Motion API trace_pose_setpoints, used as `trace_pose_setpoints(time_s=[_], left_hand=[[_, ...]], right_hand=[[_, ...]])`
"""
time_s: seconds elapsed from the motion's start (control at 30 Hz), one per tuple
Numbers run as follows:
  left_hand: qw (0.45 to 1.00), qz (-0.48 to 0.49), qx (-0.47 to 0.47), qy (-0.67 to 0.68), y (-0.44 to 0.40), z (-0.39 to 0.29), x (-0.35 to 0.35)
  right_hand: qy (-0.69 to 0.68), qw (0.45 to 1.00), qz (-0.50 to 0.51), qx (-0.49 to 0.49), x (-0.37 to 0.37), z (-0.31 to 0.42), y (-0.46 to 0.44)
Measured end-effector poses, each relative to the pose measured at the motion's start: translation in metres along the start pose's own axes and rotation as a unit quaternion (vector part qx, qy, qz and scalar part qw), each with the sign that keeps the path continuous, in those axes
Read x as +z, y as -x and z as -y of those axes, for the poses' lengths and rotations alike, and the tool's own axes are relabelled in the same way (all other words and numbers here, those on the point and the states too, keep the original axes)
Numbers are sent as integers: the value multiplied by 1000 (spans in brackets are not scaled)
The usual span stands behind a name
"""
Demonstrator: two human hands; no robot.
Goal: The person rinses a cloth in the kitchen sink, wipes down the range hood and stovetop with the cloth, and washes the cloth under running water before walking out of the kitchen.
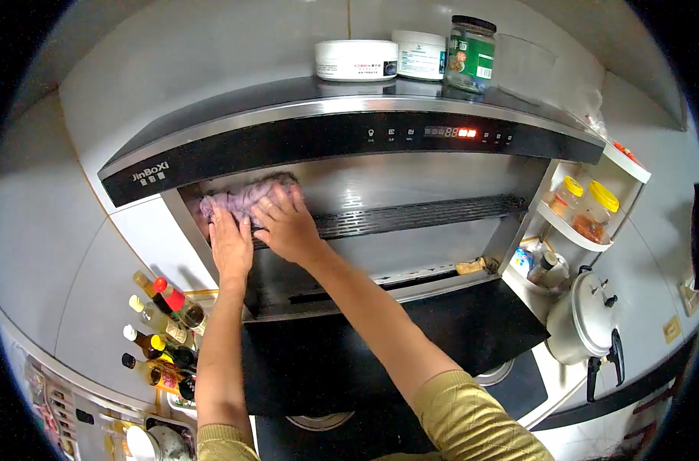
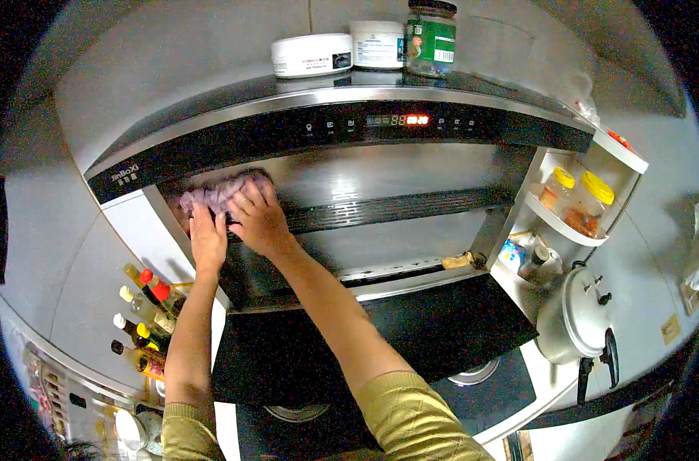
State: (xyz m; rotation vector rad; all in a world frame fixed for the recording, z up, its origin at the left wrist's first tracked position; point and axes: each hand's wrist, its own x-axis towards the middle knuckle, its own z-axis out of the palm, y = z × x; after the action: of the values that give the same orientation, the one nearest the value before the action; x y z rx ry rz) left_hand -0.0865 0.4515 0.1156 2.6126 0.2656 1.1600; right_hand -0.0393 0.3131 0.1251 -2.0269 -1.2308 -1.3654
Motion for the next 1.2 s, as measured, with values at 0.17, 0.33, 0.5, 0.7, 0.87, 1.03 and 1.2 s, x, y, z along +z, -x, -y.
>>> trace_pose_setpoints(time_s=[0.17, 0.33, 0.5, 0.7, 0.87, 1.03, 1.2], left_hand=[[996, 1, -83, 28, 5, -33, 9], [999, -21, -29, -23, 23, -89, 26], [991, -119, 52, 42, 42, -175, 67], [964, -156, 211, 53, 45, -299, 106], [935, -75, 331, 108, 44, -390, 119], [956, -64, 257, 124, 41, -427, 120], [978, -49, 176, 102, 38, -376, 98]], right_hand=[[-32, 999, 4, -9, -7, -3, 13], [22, 999, 44, 7, -41, -40, 51], [183, 974, 133, 15, -118, -90, 89], [171, 934, 212, 232, -208, -167, 133], [207, 901, 200, 325, -265, -229, 166], [44, 896, 62, 438, -275, -259, 173], [140, 927, 91, 335, -232, -234, 144]])
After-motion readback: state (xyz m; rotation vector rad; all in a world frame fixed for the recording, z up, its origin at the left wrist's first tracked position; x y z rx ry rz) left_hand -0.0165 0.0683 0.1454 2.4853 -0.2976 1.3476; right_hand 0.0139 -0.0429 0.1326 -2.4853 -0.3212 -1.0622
